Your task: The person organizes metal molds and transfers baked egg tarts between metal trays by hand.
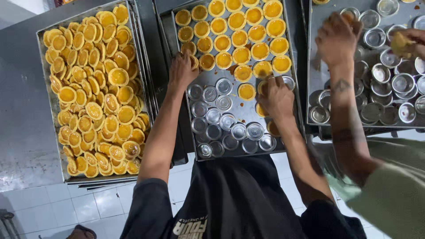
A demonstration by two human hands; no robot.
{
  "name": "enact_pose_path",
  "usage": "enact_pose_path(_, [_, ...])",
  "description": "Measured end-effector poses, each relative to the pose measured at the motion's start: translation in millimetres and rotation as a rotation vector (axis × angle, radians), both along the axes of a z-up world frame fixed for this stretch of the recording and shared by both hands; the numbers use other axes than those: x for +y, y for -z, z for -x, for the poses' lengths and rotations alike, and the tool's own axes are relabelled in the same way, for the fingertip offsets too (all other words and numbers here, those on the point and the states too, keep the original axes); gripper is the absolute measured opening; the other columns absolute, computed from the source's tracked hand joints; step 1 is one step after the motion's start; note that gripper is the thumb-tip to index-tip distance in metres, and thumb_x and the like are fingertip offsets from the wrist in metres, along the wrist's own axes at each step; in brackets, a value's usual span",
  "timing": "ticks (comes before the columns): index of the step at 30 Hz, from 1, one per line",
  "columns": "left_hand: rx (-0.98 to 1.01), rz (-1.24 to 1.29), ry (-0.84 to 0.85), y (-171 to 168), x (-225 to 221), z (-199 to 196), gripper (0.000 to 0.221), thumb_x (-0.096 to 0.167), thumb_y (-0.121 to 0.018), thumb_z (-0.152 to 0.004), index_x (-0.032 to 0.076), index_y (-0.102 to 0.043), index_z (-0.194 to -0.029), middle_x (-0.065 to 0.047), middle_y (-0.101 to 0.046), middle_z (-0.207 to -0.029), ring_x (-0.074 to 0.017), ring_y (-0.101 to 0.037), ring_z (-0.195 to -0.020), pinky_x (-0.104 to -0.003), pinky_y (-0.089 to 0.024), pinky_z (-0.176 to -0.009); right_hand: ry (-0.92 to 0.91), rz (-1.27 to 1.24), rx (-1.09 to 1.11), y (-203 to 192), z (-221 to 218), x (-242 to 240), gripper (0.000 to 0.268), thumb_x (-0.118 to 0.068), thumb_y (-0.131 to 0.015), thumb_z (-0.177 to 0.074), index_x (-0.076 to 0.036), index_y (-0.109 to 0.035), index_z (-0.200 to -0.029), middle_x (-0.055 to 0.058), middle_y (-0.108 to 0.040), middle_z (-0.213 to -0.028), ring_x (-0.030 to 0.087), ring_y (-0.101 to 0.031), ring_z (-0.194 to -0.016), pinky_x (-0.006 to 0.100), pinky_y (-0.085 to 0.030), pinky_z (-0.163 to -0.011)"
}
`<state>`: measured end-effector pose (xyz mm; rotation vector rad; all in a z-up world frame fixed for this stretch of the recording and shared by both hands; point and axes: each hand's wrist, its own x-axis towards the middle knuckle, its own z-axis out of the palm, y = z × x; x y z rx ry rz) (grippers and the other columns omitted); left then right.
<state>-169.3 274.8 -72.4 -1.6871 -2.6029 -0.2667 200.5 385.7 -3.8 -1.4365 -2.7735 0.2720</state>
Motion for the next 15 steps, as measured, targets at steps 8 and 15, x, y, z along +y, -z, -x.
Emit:
enact_pose_path(8, [-0.039,-0.088,-0.03,-44.0,-9.9,-24.3,0.076,0.032,-0.08,-0.075,0.003,-0.048,-0.137,-0.024,-0.062,-0.101,-0.0454,-0.076,-0.084,-0.052,-0.062,-0.075,0.046,0.151,0.175,-6.5,-5.9,-4.7,0.06,-0.03,-0.086,-0.084,-0.014,-0.066,-0.138,0.015,-0.065,-0.128,0.048,-0.074,-0.104,0.057,-0.064,-0.087])
enact_pose_path(15, [-0.162,-0.118,0.003,-53.1,-12.3,-19.0,0.071,0.034,-0.083,-0.071,0.007,-0.051,-0.128,-0.022,-0.066,-0.097,-0.0429,-0.077,-0.092,-0.051,-0.06,-0.08,0.103,0.188,0.228,-31.1,-2.8,-16.4,0.06,-0.031,-0.088,-0.086,-0.008,-0.062,-0.136,0.02,-0.062,-0.131,0.05,-0.072,-0.11,0.057,-0.062,-0.092])
